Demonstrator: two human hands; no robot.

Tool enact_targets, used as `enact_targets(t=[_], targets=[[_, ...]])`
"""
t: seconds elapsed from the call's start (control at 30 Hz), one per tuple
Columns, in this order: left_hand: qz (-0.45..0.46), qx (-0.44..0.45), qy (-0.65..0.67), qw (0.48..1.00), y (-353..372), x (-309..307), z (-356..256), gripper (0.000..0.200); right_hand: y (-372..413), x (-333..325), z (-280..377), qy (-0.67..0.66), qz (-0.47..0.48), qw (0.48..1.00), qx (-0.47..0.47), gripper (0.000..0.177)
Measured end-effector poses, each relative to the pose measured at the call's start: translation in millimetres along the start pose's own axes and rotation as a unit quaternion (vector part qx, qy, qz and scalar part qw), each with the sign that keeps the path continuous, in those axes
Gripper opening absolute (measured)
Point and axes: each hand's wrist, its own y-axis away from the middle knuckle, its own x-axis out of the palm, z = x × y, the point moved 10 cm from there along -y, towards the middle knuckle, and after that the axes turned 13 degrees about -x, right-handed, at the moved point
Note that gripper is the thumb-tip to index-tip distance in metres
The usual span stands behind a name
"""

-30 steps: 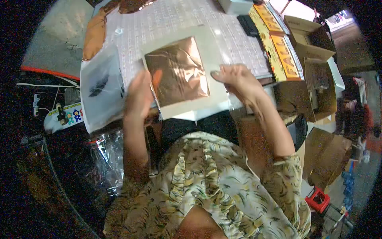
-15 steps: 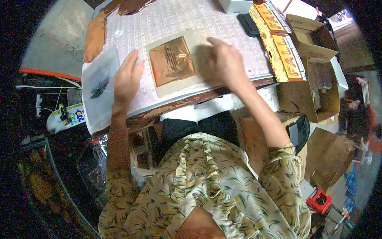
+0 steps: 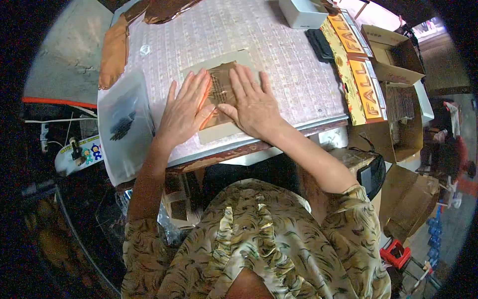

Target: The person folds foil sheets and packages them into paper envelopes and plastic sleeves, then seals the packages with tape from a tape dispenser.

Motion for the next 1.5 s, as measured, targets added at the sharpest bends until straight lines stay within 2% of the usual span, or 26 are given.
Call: enact_targets(t=[0.27, 0.37, 0.43, 0.47, 0.5, 0.53, 0.57, 0.6, 0.63, 0.67, 0.7, 0.73, 0.77, 0.83, 0.9, 0.93, 1.0, 1.1, 1.17, 1.23, 1.27, 1.3, 1.37, 1.4, 1.43, 1.5], targets=[[0.019, -0.017, 0.053, 0.998, -2.3, 0.0, 6.1, 0.072, 0.7, -1.2, -7.3, -0.020, 0.018, 0.999, -0.040, 0.086], [0.033, -0.003, -0.003, 0.999, -12.7, -1.4, 14.0, 0.071, 3.8, -3.4, 4.2, -0.024, 0.006, 0.999, -0.021, 0.087], [0.007, -0.050, -0.034, 0.998, -25.7, -16.2, 31.5, 0.069, 7.2, -1.4, 13.4, -0.064, 0.079, 0.995, 0.015, 0.091], [0.004, -0.077, -0.065, 0.995, -32.3, -21.6, 34.3, 0.069, 7.8, -20.4, 19.3, -0.033, 0.040, 0.999, 0.003, 0.077], [0.005, -0.074, -0.063, 0.995, -36.1, -11.5, 36.7, 0.069, 6.8, -33.8, 13.1, -0.033, 0.041, 0.999, 0.007, 0.077], [-0.019, -0.086, -0.038, 0.995, -39.6, -1.4, 45.5, 0.070, 5.8, -38.6, 5.4, -0.177, 0.073, 0.981, 0.018, 0.063], [-0.045, -0.099, -0.014, 0.994, -41.9, 0.9, 51.7, 0.071, 4.0, -45.0, -0.2, -0.318, 0.100, 0.942, 0.026, 0.049], [-0.043, -0.098, -0.017, 0.994, -44.1, -0.3, 40.2, 0.071, 1.5, -63.8, -22.9, -0.315, 0.075, 0.944, 0.068, 0.028], [-0.026, -0.129, 0.008, 0.991, -46.0, 0.7, 24.4, 0.073, 4.0, -85.2, -49.9, -0.257, -0.030, 0.961, 0.101, 0.026], [-0.007, -0.162, 0.032, 0.986, -44.3, 4.4, 15.4, 0.076, 4.3, -95.3, -77.6, -0.249, -0.038, 0.957, 0.143, 0.025], [-0.001, -0.164, 0.028, 0.986, -41.8, 9.6, 10.7, 0.076, 10.3, -99.0, -105.4, -0.218, -0.088, 0.954, 0.186, 0.027], [-0.019, -0.131, 0.020, 0.991, -42.6, 11.9, 1.9, 0.078, 13.3, -91.7, -129.7, -0.173, -0.126, 0.969, 0.126, 0.026], [-0.041, -0.099, 0.013, 0.994, -44.2, 12.3, -3.7, 0.081, 14.0, -86.9, -139.7, -0.155, -0.081, 0.973, 0.151, 0.025], [-0.044, -0.067, 0.009, 0.997, -46.5, 11.2, -2.3, 0.080, 14.9, -74.8, -139.4, -0.156, -0.031, 0.979, 0.126, 0.023], [-0.020, 0.032, 0.050, 0.998, -46.8, 7.5, -12.5, 0.078, 16.6, -64.1, -123.8, -0.206, -0.017, 0.972, 0.113, 0.024], [-0.018, 0.033, 0.049, 0.998, -49.3, 6.0, -9.3, 0.078, 16.6, -56.6, -114.9, -0.253, -0.005, 0.962, 0.101, 0.024], [0.010, 0.064, 0.073, 0.995, -52.6, 5.5, -11.2, 0.074, 16.5, -52.7, -111.4, -0.246, -0.018, 0.966, 0.082, 0.024], [0.015, 0.050, 0.076, 0.996, -55.2, -1.0, -12.4, 0.071, 16.1, -61.9, -115.8, -0.222, -0.057, 0.971, 0.067, 0.022], [0.002, 0.058, 0.060, 0.996, -56.4, -11.0, -19.1, 0.071, 10.2, -88.1, -138.9, -0.120, -0.124, 0.983, 0.066, 0.019], [-0.008, 0.064, 0.047, 0.997, -56.2, -9.2, -26.2, 0.070, -3.9, -109.8, -172.2, -0.007, -0.162, 0.981, 0.107, 0.023], [-0.013, 0.026, 0.074, 0.997, -58.5, -5.4, -22.9, 0.070, -6.2, -120.0, -183.2, -0.025, -0.191, 0.972, 0.137, 0.013], [-0.019, -0.012, 0.100, 0.995, -60.7, -1.9, -18.8, 0.070, -11.4, -132.4, -191.3, -0.042, -0.220, 0.960, 0.167, 0.015], [-0.035, -0.023, 0.074, 0.996, -58.0, 5.9, -22.1, 0.071, -36.1, -162.0, -195.3, 0.075, -0.224, 0.958, 0.160, 0.015], [-0.053, -0.036, 0.050, 0.997, -56.8, 7.3, -20.5, 0.072, -48.3, -157.2, -219.2, 0.075, -0.261, 0.948, 0.167, 0.018], [-0.051, -0.034, 0.049, 0.997, -56.2, 11.1, -20.7, 0.072, -56.6, -149.5, -240.9, 0.075, -0.262, 0.947, 0.170, 0.018], [-0.032, -0.038, 0.053, 0.997, -56.8, 20.2, -19.8, 0.074, -79.1, -131.2, -265.2, 0.115, -0.143, 0.963, 0.196, 0.020]])
